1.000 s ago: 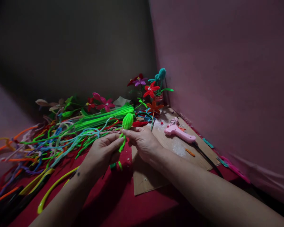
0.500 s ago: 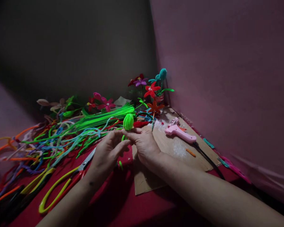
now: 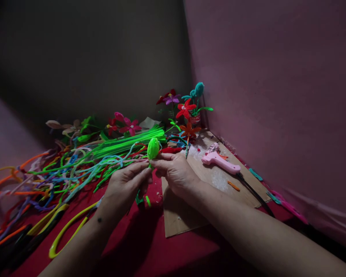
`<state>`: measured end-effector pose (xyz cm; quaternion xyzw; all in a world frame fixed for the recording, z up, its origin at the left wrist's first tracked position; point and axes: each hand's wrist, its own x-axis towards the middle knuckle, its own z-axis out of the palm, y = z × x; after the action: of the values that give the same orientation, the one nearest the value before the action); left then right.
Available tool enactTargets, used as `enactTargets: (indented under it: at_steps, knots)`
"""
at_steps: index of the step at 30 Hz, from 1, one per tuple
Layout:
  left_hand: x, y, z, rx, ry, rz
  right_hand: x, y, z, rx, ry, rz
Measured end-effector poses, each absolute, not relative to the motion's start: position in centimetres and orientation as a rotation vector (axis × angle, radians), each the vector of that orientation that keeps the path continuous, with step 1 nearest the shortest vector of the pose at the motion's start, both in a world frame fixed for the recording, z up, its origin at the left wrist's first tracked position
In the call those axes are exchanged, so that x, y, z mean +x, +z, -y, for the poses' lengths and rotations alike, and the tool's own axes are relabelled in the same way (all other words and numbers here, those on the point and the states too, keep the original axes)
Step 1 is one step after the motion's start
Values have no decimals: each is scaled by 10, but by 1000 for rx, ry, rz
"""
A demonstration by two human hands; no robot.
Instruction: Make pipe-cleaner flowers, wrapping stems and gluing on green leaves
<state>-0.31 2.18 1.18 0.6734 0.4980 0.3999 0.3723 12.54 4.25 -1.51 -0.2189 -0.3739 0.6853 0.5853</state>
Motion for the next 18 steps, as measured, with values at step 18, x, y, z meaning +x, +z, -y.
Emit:
enactTargets:
  at_steps: [18]
  knots:
    - [-5, 1, -25, 2092, 1135, -1458, 113, -17, -36, -569, 1424, 824]
